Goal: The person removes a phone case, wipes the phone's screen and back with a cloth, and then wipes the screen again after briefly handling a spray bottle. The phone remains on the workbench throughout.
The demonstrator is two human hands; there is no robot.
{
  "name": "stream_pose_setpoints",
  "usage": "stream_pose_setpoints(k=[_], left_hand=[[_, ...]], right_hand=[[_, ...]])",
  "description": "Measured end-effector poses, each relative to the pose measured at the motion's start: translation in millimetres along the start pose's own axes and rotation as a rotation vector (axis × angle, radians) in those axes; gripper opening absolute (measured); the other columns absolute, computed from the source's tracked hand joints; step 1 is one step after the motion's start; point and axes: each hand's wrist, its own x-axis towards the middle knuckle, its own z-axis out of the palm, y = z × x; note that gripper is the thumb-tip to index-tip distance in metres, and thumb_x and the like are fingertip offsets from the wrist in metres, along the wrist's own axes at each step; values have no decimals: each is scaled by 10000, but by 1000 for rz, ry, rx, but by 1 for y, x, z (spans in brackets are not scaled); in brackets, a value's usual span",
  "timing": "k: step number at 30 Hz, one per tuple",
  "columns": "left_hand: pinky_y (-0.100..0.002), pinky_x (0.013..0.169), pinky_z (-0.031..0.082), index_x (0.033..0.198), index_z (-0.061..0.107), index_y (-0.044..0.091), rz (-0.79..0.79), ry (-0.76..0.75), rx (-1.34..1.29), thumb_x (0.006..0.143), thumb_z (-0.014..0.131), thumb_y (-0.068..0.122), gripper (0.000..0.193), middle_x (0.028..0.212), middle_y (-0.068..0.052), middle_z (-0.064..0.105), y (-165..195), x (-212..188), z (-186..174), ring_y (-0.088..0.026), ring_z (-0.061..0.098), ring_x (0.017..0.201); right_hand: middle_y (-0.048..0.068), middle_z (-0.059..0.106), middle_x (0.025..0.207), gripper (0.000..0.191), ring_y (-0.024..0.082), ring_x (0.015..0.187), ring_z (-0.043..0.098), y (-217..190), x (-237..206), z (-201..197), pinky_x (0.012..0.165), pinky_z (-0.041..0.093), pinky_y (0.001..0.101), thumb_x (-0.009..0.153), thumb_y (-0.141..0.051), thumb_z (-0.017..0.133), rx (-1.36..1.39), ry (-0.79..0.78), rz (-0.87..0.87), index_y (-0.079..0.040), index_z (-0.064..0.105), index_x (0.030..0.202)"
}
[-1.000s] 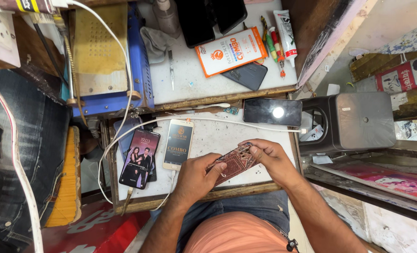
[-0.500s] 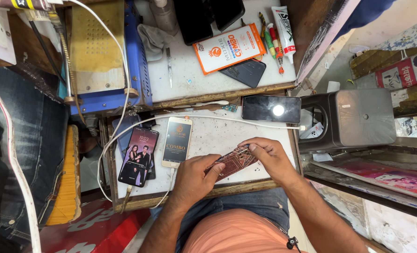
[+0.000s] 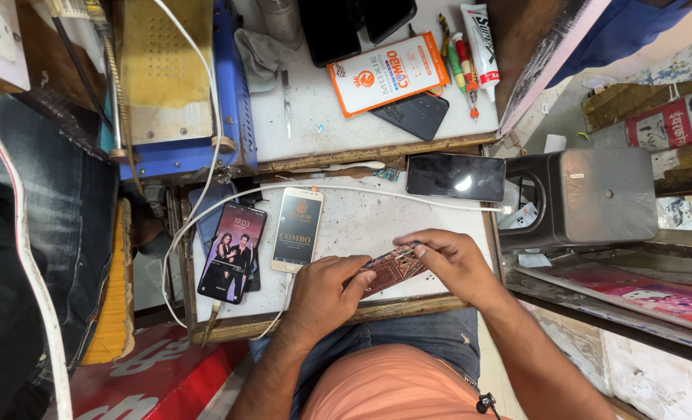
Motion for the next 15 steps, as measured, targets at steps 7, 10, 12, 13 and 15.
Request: stream_pose_setpoints(k=[7, 10, 12, 13, 15], left_hand=[[-367, 675, 567, 1065, 765, 112, -31, 65, 22, 841, 813, 263, 275, 822, -103, 777, 3, 3, -6, -251, 741, 752], [-292, 712, 580, 1178, 706, 68, -165, 199, -347, 830, 809, 185, 381, 907, -87, 780, -6, 1, -11, -153, 734, 792], [-266, 779, 580, 1201, 684, 49, -185, 181, -628, 911, 766, 139, 315, 1000, -85, 777, -14, 0, -9, -105, 716, 882], [-271, 782, 577, 1185, 698, 35, -167, 203, -596, 933, 758, 138, 279, 987, -95, 781, -17, -1, -7, -111, 710, 876], [-281, 786, 572, 1152, 727, 7, -132, 247, -529, 976, 740, 136, 218, 961, -115, 791, -20, -3, -2, -123, 698, 864]], right_hand=[[98, 809, 947, 234, 168, 854, 762, 11, 4, -4, 769, 602, 311, 905, -134, 770, -314, -13, -124, 7, 771, 1092], [112, 779, 927, 201, 169, 835, 724, 40, 5, 1, 762, 611, 318, 956, -111, 722, 188, 89, -19, 27, 739, 1101], [111, 768, 918, 186, 164, 823, 708, 50, 5, 6, 751, 603, 329, 960, -113, 714, 392, 173, -2, 21, 729, 1087], [121, 762, 944, 196, 166, 855, 703, 50, 5, 9, 782, 596, 328, 976, -122, 711, 336, 169, -4, 19, 724, 1113], [140, 749, 997, 218, 169, 919, 692, 41, 5, 13, 846, 580, 325, 1008, -140, 704, 227, 160, -7, 14, 713, 1163]])
